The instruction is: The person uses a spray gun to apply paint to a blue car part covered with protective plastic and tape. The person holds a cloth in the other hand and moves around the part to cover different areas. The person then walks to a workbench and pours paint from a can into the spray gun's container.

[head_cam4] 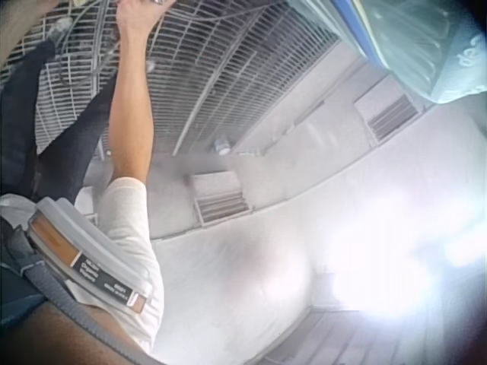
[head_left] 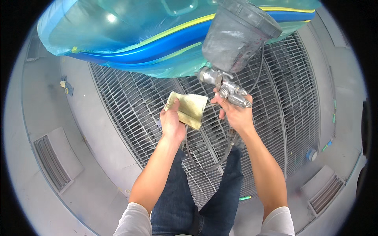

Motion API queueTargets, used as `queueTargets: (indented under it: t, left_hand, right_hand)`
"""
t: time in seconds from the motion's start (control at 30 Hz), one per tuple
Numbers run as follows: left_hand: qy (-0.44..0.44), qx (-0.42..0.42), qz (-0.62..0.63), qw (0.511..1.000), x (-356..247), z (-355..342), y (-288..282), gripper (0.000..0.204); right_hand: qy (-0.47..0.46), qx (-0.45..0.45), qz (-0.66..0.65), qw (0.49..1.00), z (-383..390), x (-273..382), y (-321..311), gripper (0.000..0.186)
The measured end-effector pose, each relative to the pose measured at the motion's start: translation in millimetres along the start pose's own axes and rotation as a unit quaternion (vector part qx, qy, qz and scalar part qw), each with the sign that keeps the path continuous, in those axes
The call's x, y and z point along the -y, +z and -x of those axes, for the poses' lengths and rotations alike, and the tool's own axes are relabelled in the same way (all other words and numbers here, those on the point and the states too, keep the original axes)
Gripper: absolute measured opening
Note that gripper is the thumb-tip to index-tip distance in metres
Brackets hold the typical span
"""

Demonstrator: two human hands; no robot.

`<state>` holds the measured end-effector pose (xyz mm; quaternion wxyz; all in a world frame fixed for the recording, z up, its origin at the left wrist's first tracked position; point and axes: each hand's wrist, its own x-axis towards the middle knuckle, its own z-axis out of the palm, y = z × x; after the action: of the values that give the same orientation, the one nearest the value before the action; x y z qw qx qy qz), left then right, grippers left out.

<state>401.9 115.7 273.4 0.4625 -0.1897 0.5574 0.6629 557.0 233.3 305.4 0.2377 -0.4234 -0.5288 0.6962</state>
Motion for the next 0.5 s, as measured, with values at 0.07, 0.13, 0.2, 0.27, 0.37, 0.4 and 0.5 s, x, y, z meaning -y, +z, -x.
queueTargets:
  t: [0.07, 0.13, 0.2, 0.27, 0.37, 0.4, 0.5]
  left_hand:
    - [0.012, 0.006, -0.013, 1.000, 7.2, 1.3, 18.3, 0.023]
    - [0.029, 0.010, -0.020, 0.999, 22.8, 5.9, 39.8, 0.024]
    - [0.028, -0.019, -0.046, 0.998, 45.5, 10.9, 63.0, 0.025]
    - [0.027, -0.029, -0.045, 0.998, 77.3, 23.0, 83.7, 0.024]
    - [0.001, -0.075, -0.002, 0.997, 129.4, 37.6, 126.3, 0.026]
    - [-0.007, -0.071, 0.011, 0.997, 145.0, 42.5, 139.8, 0.027]
    - [-0.030, -0.073, 0.033, 0.996, 181.6, 58.3, 178.0, 0.028]
  right_hand:
    - [-0.014, -0.045, 0.002, 0.999, -15.8, 1.0, -24.2, 0.021]
    - [-0.012, -0.093, 0.003, 0.996, -33.4, 5.6, -58.2, 0.021]
    - [-0.048, -0.100, -0.021, 0.994, -49.0, 11.3, -95.9, 0.019]
    - [-0.054, -0.111, -0.027, 0.992, -55.9, 19.5, -139.6, 0.021]
    - [-0.058, -0.130, -0.024, 0.989, -69.9, 38.0, -199.4, 0.021]
    - [-0.072, -0.135, -0.019, 0.988, -75.7, 43.6, -217.9, 0.021]
    - [-0.084, -0.140, 0.002, 0.987, -88.9, 60.7, -268.9, 0.021]
